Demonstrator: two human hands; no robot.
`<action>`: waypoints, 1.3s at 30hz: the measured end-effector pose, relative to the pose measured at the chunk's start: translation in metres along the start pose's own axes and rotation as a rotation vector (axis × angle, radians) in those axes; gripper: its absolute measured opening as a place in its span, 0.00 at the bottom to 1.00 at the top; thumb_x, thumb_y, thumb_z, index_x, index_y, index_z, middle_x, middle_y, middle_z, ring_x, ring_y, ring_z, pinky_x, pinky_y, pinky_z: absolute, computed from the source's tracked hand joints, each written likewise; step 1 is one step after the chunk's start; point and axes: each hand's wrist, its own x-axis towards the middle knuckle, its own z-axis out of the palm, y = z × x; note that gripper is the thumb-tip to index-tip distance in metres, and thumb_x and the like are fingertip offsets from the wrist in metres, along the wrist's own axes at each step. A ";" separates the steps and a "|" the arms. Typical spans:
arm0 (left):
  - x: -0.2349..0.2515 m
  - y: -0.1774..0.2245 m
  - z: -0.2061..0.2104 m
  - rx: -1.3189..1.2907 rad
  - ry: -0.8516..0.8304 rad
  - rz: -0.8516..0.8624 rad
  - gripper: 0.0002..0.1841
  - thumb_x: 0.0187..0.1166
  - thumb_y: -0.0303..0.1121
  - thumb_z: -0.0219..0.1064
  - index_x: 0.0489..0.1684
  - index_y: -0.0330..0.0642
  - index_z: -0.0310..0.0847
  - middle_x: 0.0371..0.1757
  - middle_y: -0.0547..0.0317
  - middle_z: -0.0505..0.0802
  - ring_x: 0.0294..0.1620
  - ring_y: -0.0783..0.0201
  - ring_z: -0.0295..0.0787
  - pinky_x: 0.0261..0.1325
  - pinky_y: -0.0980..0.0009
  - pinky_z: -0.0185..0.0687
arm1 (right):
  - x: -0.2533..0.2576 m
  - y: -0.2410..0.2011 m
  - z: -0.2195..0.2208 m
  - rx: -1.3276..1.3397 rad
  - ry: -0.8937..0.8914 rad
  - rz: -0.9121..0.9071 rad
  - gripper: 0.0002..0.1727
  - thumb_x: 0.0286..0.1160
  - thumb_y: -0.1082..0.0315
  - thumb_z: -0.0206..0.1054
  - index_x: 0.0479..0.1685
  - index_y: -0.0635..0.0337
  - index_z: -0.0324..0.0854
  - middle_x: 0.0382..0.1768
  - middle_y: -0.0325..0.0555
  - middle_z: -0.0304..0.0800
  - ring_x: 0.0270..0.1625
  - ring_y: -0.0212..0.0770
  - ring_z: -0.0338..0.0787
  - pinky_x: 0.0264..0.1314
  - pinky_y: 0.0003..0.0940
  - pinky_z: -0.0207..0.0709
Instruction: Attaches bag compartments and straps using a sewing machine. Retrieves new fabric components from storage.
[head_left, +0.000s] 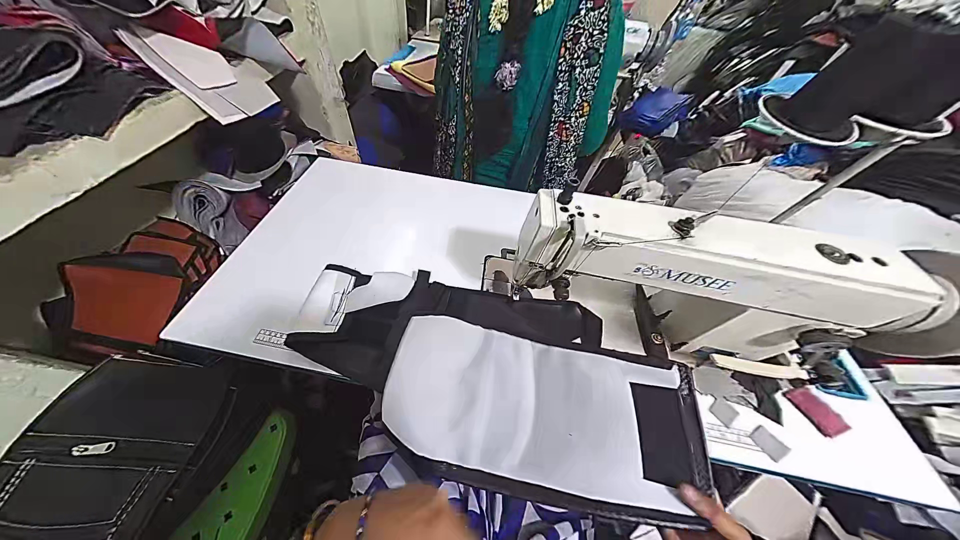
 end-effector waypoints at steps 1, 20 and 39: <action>0.014 -0.004 0.003 0.159 0.157 -0.063 0.19 0.88 0.40 0.58 0.69 0.42 0.87 0.63 0.53 0.95 0.66 0.54 0.91 0.71 0.47 0.82 | 0.002 -0.004 -0.004 0.008 0.056 -0.003 0.18 0.54 0.48 0.82 0.46 0.38 0.91 0.42 0.28 0.99 0.47 0.24 0.96 0.50 0.29 0.92; 0.070 -0.099 -0.025 0.846 0.616 -0.609 0.31 0.71 0.16 0.64 0.80 0.36 0.76 0.85 0.38 0.75 0.77 0.32 0.79 0.61 0.35 0.78 | 0.005 0.068 0.117 -1.705 -0.438 -0.613 0.65 0.60 0.16 0.51 0.82 0.69 0.71 0.84 0.76 0.64 0.85 0.77 0.64 0.76 0.81 0.56; 0.046 -0.121 -0.052 0.590 0.607 -0.466 0.36 0.65 0.17 0.51 0.82 0.36 0.73 0.86 0.50 0.77 0.91 0.36 0.58 0.82 0.21 0.41 | 0.022 0.064 0.136 -1.051 -0.223 -0.156 0.69 0.52 0.37 0.79 0.87 0.79 0.47 0.79 0.71 0.70 0.75 0.39 0.81 0.73 0.32 0.77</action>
